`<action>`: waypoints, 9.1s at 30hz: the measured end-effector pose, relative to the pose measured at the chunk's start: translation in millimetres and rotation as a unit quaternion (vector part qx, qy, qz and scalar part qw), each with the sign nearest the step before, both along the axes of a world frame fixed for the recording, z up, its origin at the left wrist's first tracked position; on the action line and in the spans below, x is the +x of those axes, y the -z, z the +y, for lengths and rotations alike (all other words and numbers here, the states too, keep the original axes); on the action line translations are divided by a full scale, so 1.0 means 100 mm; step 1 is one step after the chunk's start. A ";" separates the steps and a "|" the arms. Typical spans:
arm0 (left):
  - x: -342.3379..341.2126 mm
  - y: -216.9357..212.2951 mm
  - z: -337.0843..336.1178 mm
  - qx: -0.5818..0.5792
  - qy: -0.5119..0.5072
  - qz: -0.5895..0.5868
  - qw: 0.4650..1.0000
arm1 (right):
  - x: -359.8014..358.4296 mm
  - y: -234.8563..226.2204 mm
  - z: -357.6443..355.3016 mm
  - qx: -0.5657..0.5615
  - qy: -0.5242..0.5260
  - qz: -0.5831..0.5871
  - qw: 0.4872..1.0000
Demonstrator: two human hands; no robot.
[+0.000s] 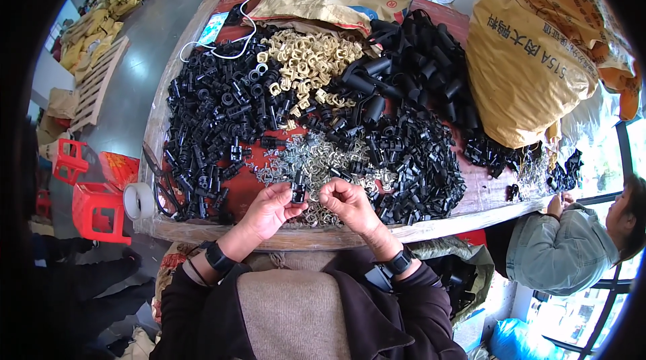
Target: The person assembles components by hand, picking up a black plastic housing, a metal clip, and a tan plastic insert. They press the clip and insert into the housing, fit a larger black plastic sleeve over the assembly, and place it into a bag.
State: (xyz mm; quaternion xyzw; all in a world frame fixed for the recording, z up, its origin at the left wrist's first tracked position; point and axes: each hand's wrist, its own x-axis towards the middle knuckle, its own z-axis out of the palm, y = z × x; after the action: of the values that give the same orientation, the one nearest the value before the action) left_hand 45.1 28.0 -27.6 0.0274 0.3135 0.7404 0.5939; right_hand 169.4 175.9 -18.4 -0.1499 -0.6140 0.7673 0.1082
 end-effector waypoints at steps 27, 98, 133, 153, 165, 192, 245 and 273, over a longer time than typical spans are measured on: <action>0.07 -0.08 -0.03 -0.056 0.075 0.078 0.993 | -0.03 -0.32 -0.08 0.505 -0.030 0.109 0.856; -0.25 0.00 -0.11 -0.072 0.016 0.043 0.996 | -1.38 0.14 0.85 0.822 -0.031 -0.021 0.569; -0.14 -0.12 -0.15 -0.094 0.037 0.088 0.991 | 0.04 -0.33 0.30 0.324 -0.042 -0.104 0.939; -0.03 -0.04 0.01 -0.092 0.054 0.078 0.991 | 0.56 0.19 0.57 0.709 0.098 -0.146 0.683; -0.03 -0.07 -0.02 -0.081 0.044 0.063 0.994 | 0.41 0.01 0.49 -0.071 0.112 -0.055 0.990; -0.05 -0.10 0.02 -0.072 0.057 0.059 0.994 | -0.15 -0.23 0.00 0.086 -0.031 0.025 0.995; -0.27 -0.01 0.11 -0.034 0.005 0.153 0.988 | -0.84 -0.17 1.48 0.590 0.197 -0.038 0.782; -0.22 -0.21 0.04 -0.043 0.067 0.316 0.946 | -0.19 -0.38 0.16 0.357 -0.066 0.028 0.931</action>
State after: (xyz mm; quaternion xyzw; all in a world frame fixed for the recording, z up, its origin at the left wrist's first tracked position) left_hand 23.5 31.9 -6.7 0.2549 0.5141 0.6383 0.5131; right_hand 150.8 191.9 19.5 -0.0391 -0.8529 0.5066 0.1204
